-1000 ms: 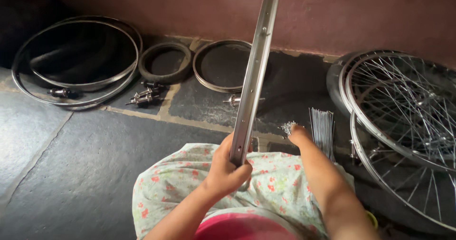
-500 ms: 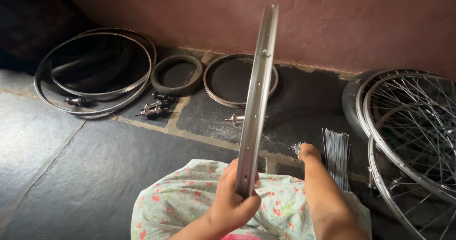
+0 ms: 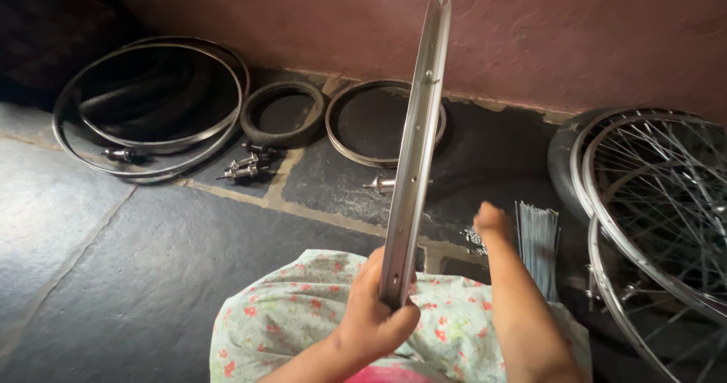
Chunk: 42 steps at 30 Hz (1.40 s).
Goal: The person laces a bicycle wheel by inserting spokes through the rim and hub, then secures them with nipples. The person works methodically, rotating the wheel to access different spoke holes and tightening each spoke in sequence.
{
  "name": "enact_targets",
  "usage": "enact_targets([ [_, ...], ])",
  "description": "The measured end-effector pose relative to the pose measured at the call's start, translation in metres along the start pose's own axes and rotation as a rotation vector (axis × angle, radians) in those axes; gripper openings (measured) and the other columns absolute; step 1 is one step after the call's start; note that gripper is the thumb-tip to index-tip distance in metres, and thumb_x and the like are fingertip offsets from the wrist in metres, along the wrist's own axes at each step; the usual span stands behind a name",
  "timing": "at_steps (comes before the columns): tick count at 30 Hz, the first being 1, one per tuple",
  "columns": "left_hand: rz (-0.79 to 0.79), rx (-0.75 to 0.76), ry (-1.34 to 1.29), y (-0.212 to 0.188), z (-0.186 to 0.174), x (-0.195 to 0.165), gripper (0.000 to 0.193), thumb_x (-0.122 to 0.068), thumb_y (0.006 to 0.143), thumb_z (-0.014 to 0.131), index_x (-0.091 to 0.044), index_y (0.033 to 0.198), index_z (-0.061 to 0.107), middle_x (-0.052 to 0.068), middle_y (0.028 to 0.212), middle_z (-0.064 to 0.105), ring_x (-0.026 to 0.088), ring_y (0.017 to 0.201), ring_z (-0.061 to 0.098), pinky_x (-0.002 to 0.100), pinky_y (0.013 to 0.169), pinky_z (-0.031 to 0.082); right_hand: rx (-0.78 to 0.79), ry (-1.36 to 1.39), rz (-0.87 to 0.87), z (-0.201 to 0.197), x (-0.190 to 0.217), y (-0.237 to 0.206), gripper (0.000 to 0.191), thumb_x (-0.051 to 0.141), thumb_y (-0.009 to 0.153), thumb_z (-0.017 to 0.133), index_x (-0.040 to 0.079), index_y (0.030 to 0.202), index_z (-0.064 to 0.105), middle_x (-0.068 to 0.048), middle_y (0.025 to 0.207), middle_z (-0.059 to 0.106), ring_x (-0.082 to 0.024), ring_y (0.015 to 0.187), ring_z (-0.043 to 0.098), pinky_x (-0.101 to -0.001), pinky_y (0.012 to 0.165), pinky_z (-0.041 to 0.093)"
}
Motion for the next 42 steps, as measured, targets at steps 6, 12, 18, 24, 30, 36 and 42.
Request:
enact_targets([
  [6,0.059,-0.029,0.060,0.008,0.008,-0.001,0.044,-0.002,0.069,0.061,-0.001,0.113,0.060,0.014,0.103,0.061,0.031,0.097,0.059,0.038,0.093,0.049,-0.097,1.093,-0.211,-0.092,0.060,-0.087,0.007,0.006,0.092,0.072,0.001,0.097,0.072,-0.006,0.082,0.072,-0.011,0.070,0.068,-0.0244,0.065,0.057],
  [12,0.034,-0.033,0.059,0.011,0.015,0.009,0.034,-0.004,0.070,0.064,-0.003,0.104,0.060,0.013,0.096,0.060,0.031,0.093,0.059,0.040,0.087,0.049,-0.270,1.046,-0.644,-0.232,0.122,-0.247,0.011,-0.004,0.090,0.075,-0.002,0.101,0.074,-0.008,0.094,0.071,-0.012,0.079,0.066,-0.0244,0.068,0.055],
  [18,0.174,-0.086,0.046,0.010,0.019,0.004,0.034,-0.003,0.075,0.063,-0.003,0.109,0.060,0.016,0.105,0.062,0.037,0.102,0.059,0.042,0.094,0.049,-0.394,0.622,-1.173,-0.292,0.193,-0.328,0.028,-0.011,0.087,0.069,0.000,0.112,0.068,-0.014,0.106,0.069,-0.026,0.094,0.070,-0.0359,0.080,0.057],
  [24,0.163,-0.125,0.081,0.008,0.018,0.004,0.034,-0.004,0.074,0.063,-0.004,0.108,0.060,0.018,0.105,0.063,0.041,0.102,0.060,0.045,0.093,0.049,-0.479,0.477,-1.116,-0.285,0.200,-0.334,0.032,-0.006,0.091,0.073,0.004,0.117,0.057,-0.011,0.105,0.071,-0.031,0.094,0.071,-0.0409,0.082,0.057],
  [30,0.180,-0.143,0.062,0.010,0.019,0.004,0.029,-0.005,0.078,0.064,-0.005,0.107,0.061,0.016,0.104,0.064,0.040,0.102,0.061,0.044,0.091,0.050,-0.527,0.485,-1.082,-0.277,0.195,-0.332,0.032,-0.005,0.090,0.074,0.005,0.116,0.057,-0.010,0.104,0.072,-0.031,0.094,0.071,-0.0400,0.082,0.057],
  [36,0.142,-0.132,0.088,0.009,0.022,0.008,0.027,-0.005,0.077,0.065,-0.005,0.104,0.061,0.016,0.099,0.063,0.040,0.097,0.061,0.045,0.086,0.049,-0.517,0.500,-1.045,-0.272,0.191,-0.326,0.029,-0.004,0.089,0.075,0.007,0.113,0.061,-0.008,0.100,0.073,-0.028,0.091,0.072,-0.0387,0.080,0.057],
  [42,0.214,-0.142,0.057,0.006,0.024,0.007,0.036,-0.006,0.079,0.066,-0.004,0.114,0.061,0.018,0.107,0.065,0.041,0.103,0.062,0.045,0.092,0.050,-0.539,0.496,-1.099,-0.270,0.186,-0.329,0.033,-0.004,0.089,0.077,0.006,0.116,0.059,-0.008,0.104,0.073,-0.027,0.094,0.072,-0.0362,0.081,0.059],
])
Point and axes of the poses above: each hand's wrist, its own y-axis towards the middle knuckle, its own z-axis out of the palm, x = y × z, the point moved 8 cm from there along y, towards the middle knuckle
